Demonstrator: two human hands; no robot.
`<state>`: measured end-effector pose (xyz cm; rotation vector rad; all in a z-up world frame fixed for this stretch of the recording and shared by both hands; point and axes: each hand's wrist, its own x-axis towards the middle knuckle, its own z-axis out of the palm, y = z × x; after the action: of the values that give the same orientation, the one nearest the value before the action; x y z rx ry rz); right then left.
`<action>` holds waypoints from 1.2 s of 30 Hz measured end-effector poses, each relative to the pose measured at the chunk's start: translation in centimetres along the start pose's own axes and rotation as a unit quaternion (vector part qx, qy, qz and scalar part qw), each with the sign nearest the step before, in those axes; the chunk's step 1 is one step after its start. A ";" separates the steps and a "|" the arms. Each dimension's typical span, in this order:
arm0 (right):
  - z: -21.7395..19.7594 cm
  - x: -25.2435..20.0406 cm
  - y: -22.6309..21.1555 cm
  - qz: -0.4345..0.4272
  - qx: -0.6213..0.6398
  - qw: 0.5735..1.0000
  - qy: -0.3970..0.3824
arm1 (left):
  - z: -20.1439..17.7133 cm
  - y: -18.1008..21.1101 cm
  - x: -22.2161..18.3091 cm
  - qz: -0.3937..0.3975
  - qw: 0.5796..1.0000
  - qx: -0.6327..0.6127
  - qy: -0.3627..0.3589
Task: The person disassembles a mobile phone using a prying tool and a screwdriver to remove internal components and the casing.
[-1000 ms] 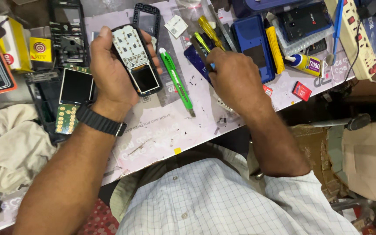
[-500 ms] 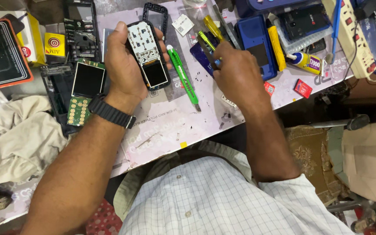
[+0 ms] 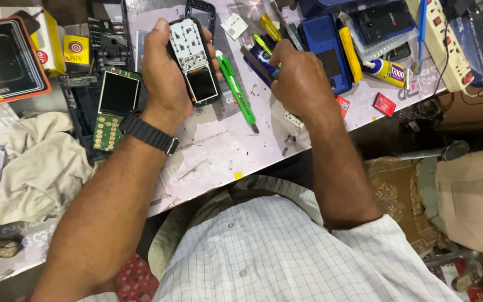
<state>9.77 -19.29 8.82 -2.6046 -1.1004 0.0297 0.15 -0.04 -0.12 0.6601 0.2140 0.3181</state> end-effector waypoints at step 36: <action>2.9 -1.0 -0.4 -0.191 0.398 0.894 0.068 | -0.1 0.4 -0.1 -0.020 0.999 -0.047 0.018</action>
<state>8.37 -18.94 6.09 -1.6200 -1.2013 0.1696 -0.10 0.27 0.05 0.5576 0.2458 0.3003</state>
